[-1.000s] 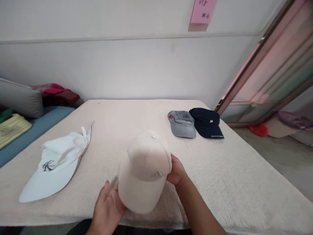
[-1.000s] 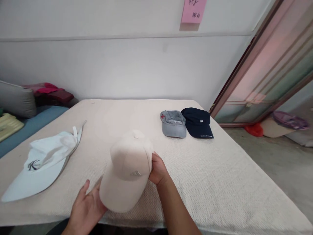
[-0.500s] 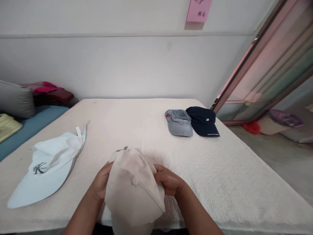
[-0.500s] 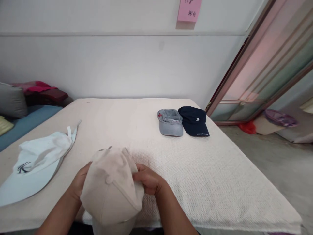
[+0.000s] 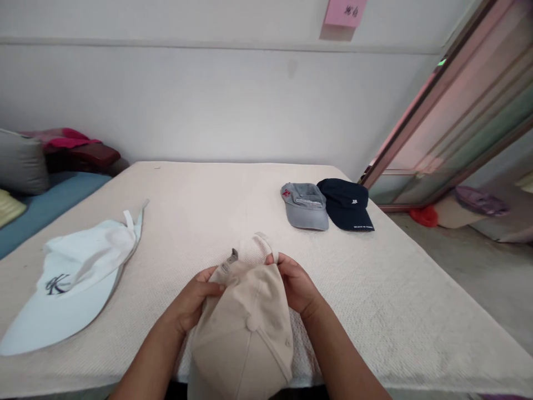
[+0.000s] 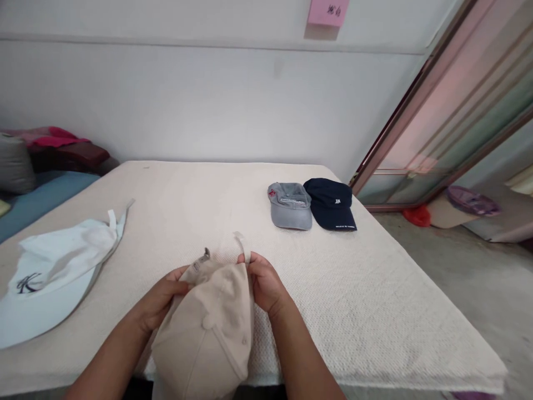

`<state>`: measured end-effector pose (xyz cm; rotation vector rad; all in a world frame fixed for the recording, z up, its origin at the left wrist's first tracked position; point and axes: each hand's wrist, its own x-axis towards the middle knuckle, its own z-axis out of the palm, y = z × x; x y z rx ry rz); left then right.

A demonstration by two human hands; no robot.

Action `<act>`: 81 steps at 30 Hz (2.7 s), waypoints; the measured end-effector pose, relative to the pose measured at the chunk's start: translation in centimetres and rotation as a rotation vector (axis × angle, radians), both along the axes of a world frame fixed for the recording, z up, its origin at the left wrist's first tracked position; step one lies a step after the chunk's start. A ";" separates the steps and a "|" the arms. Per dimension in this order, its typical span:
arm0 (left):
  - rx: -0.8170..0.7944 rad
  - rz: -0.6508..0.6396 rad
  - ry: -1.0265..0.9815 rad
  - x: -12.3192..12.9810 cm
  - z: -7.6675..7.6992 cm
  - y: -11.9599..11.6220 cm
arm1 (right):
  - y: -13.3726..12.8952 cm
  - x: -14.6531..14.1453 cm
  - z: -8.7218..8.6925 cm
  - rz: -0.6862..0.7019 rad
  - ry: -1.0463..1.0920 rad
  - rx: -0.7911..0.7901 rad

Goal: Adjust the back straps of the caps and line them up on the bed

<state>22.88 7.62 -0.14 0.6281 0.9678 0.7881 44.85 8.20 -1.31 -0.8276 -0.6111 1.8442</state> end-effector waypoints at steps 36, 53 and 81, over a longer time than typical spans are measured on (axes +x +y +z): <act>0.122 -0.029 0.137 2.0 0.1 -0.1 | 0.1 0.5 0.3 0.157 -0.195 0.130; 0.042 0.056 -0.093 1.8 -0.5 -0.3 | -0.1 -2.6 -0.1 0.239 -0.190 0.149; 0.058 0.030 -0.052 1.8 -0.5 -0.4 | -0.3 -2.0 0.3 0.365 -0.144 0.132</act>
